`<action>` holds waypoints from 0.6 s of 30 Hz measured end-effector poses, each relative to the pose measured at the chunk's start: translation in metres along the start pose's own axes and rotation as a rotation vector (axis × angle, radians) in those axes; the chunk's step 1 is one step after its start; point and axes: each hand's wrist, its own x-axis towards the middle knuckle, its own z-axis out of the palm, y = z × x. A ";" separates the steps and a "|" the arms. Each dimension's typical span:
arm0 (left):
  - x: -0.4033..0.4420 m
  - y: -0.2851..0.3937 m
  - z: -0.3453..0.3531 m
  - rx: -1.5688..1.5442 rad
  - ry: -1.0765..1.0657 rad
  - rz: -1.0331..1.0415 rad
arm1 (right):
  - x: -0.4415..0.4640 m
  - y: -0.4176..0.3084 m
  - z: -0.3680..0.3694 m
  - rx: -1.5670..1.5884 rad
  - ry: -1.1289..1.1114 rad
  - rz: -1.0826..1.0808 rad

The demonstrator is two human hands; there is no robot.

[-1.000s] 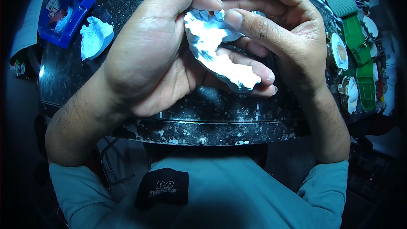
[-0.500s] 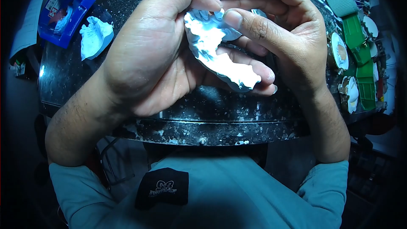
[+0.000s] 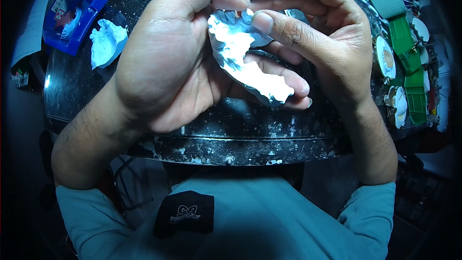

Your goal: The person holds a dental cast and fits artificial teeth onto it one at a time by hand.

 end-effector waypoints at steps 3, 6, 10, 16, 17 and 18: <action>0.000 0.000 0.000 -0.001 0.003 0.005 | 0.000 -0.001 0.003 -0.001 0.014 0.002; 0.000 0.000 -0.001 -0.003 0.003 0.006 | 0.002 0.014 -0.005 0.063 -0.027 -0.047; 0.000 0.000 -0.001 -0.007 0.006 0.007 | 0.004 0.021 -0.008 0.047 -0.050 -0.123; 0.000 0.001 -0.001 -0.013 0.002 0.010 | 0.003 0.022 -0.006 0.022 -0.024 -0.182; 0.001 0.001 -0.001 -0.015 0.000 0.009 | 0.003 0.022 -0.006 0.035 -0.022 -0.181; 0.001 0.000 -0.001 -0.018 0.001 0.009 | 0.002 0.021 -0.006 0.055 -0.022 -0.172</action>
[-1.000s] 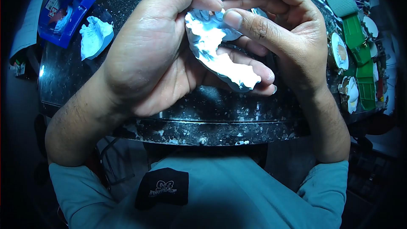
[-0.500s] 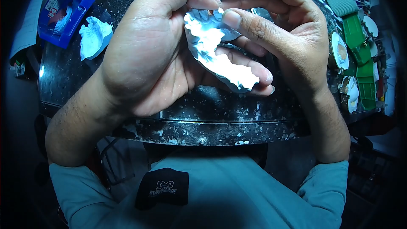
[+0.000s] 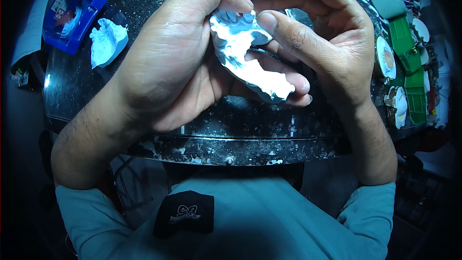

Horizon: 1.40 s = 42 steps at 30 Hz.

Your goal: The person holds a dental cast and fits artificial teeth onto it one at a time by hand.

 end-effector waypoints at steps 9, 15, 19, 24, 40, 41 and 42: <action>0.000 -0.001 0.000 0.011 0.005 0.007 | 0.000 -0.001 0.000 -0.001 0.018 0.032; -0.001 -0.001 -0.001 0.011 0.014 0.012 | 0.002 -0.005 0.001 0.005 0.023 0.033; -0.001 0.000 -0.002 0.006 0.016 0.017 | 0.002 0.002 -0.001 0.010 0.004 -0.032; -0.001 -0.001 -0.001 -0.002 0.014 0.019 | 0.001 -0.001 0.000 -0.039 0.005 -0.031; 0.004 -0.006 0.004 -0.024 0.034 -0.007 | -0.003 -0.018 0.007 -0.127 0.054 0.087; 0.004 -0.008 0.002 -0.017 0.029 -0.010 | -0.002 -0.019 0.006 -0.203 0.036 0.102; 0.004 -0.008 0.003 -0.002 0.050 -0.006 | -0.002 -0.017 0.003 -0.265 0.017 0.058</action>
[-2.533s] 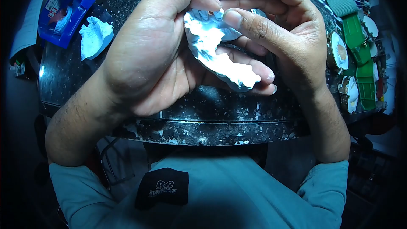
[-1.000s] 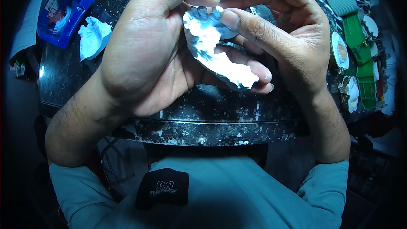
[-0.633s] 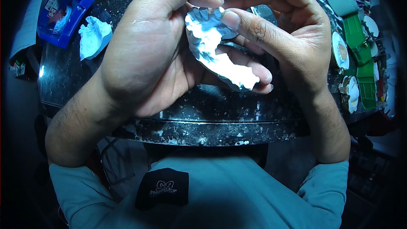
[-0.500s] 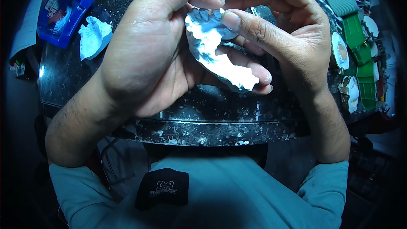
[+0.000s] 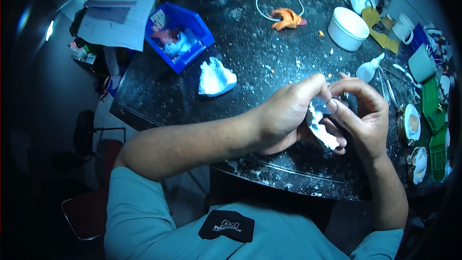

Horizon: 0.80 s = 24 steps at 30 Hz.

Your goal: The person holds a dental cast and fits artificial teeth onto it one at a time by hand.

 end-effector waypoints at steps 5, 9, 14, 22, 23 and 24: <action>0.002 0.001 -0.002 0.037 -0.014 0.006 | 0.000 0.001 0.000 -0.056 0.028 -0.027; 0.001 0.002 0.001 0.037 -0.002 0.000 | 0.001 0.001 0.000 -0.099 0.010 -0.067; 0.001 0.003 0.004 -0.009 0.023 -0.007 | 0.002 0.002 -0.001 -0.102 -0.005 -0.107; 0.001 0.004 0.002 0.025 -0.007 -0.049 | 0.000 0.008 -0.003 0.058 -0.050 0.001; 0.001 0.002 0.001 0.004 -0.019 -0.041 | -0.001 0.008 -0.003 0.079 -0.069 0.025; 0.001 0.002 -0.001 -0.015 -0.051 -0.039 | -0.002 0.008 -0.002 0.122 -0.068 0.048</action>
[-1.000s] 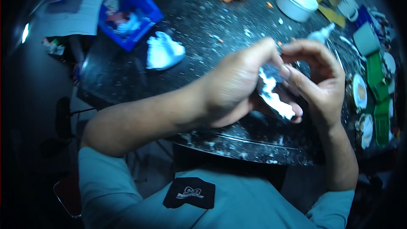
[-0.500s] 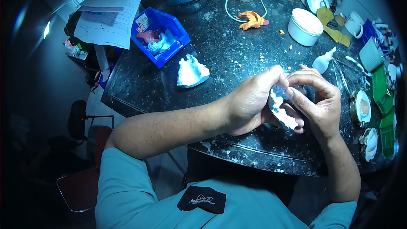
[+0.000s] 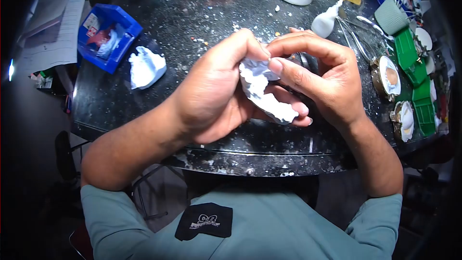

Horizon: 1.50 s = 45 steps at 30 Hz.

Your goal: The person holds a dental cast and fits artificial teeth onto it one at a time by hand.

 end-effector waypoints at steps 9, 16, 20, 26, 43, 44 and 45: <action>0.001 0.004 -0.004 -0.052 0.011 0.003 | -0.003 -0.014 0.007 0.132 0.057 0.197; 0.008 0.012 -0.024 -0.246 -0.355 -0.125 | 0.000 -0.003 0.010 0.012 0.121 0.163; 0.011 0.009 -0.028 -0.397 -0.422 -0.155 | 0.001 -0.005 0.009 0.073 0.069 0.162; 0.015 0.002 -0.034 -0.572 -0.471 -0.184 | 0.000 -0.008 0.010 0.074 0.072 0.185; 0.010 0.006 -0.020 -0.526 -0.421 -0.138 | 0.000 0.005 0.001 -0.013 0.075 0.069; 0.010 0.005 -0.021 -0.518 -0.421 -0.134 | -0.001 0.005 0.002 -0.018 0.077 0.073; 0.011 0.004 -0.021 -0.508 -0.422 -0.130 | -0.001 0.004 0.002 -0.024 0.080 0.076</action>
